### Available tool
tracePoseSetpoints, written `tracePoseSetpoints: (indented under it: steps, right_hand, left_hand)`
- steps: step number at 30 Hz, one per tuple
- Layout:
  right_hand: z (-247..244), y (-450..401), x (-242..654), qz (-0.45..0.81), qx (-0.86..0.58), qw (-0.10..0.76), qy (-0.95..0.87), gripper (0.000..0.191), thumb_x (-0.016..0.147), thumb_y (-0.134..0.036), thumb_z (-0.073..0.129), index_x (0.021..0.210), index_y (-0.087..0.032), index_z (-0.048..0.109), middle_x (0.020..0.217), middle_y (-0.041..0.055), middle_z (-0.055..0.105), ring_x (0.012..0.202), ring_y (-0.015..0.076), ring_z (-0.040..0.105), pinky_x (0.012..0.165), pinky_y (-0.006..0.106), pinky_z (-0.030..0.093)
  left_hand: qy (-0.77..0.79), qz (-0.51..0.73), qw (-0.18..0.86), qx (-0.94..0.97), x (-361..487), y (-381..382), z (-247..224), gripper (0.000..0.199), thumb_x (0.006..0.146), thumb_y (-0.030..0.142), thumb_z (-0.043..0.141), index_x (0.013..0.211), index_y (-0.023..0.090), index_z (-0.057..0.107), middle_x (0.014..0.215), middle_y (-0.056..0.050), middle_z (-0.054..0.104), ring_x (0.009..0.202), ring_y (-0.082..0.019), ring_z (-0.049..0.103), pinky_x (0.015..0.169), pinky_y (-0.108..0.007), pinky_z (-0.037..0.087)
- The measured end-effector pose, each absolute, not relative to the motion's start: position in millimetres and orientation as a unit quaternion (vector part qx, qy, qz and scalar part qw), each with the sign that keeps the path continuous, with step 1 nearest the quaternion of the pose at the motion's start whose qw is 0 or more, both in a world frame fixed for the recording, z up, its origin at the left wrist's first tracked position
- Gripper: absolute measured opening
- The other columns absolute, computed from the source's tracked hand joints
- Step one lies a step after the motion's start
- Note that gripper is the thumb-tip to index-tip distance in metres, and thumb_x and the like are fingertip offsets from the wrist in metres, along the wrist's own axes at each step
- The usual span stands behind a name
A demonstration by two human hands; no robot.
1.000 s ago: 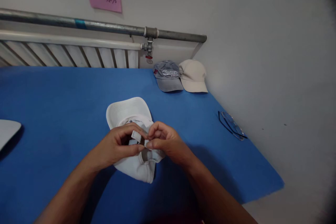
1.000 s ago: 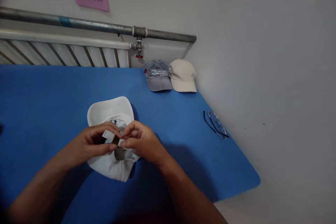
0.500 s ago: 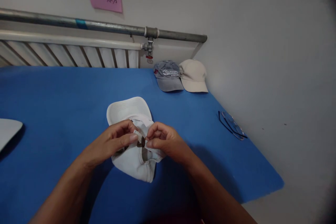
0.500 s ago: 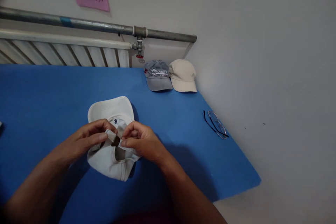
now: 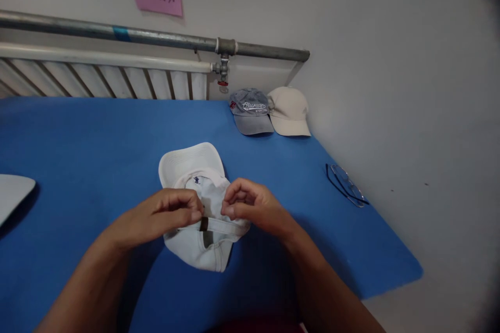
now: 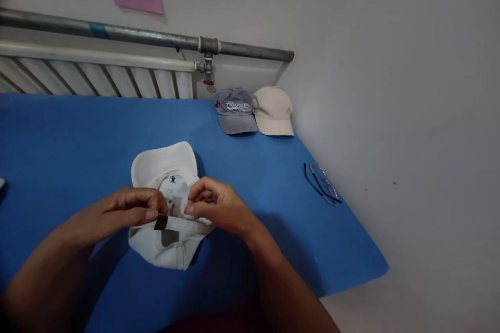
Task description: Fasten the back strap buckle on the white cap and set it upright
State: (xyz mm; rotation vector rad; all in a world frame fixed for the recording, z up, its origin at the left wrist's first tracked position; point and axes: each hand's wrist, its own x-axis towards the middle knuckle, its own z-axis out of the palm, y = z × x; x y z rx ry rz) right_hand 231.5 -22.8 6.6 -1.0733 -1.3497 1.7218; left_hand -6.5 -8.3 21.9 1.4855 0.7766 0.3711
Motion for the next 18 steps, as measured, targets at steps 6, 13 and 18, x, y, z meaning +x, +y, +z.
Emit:
tracePoseSetpoints:
  steps: [6,13,18]
  right_hand:
    - [19,-22,244,0.643,-0.388,0.288,-0.594,0.026,0.065,-0.023,0.079,0.085,-0.019,0.063,0.081,-0.0013,0.067,0.075,0.0132,0.058,0.071,0.027,0.045]
    - [16,-21,246,0.499,-0.424,0.279,-0.703,0.021,0.067,-0.011,0.068,0.085,-0.022,0.067,0.081,-0.003,0.065,0.082,0.0154,0.055,0.079,0.029,0.041]
    - [8,-17,248,0.513,-0.432,0.4,-0.625,0.013,0.063,-0.013,0.06,0.073,-0.021,0.065,0.073,-0.0026,0.06,0.072,0.0139,0.051,0.068,0.026,0.04]
  left_hand:
    - [0.318,0.182,0.668,0.647,-16,-7,21,0.027,0.089,0.039,0.061,0.074,0.017,0.057,0.078,-0.001,0.055,0.067,-0.012,0.044,0.058,-0.023,0.034]
    - [0.331,0.384,0.657,0.558,-26,-2,16,0.031,0.083,0.04,0.07,0.066,0.017,0.058,0.076,-0.001,0.06,0.071,-0.013,0.051,0.064,-0.022,0.04]
    - [0.323,0.406,0.659,0.544,-23,-3,16,0.031,0.081,0.041,0.072,0.067,0.017,0.06,0.073,0.0,0.061,0.069,-0.012,0.051,0.063,-0.021,0.04]
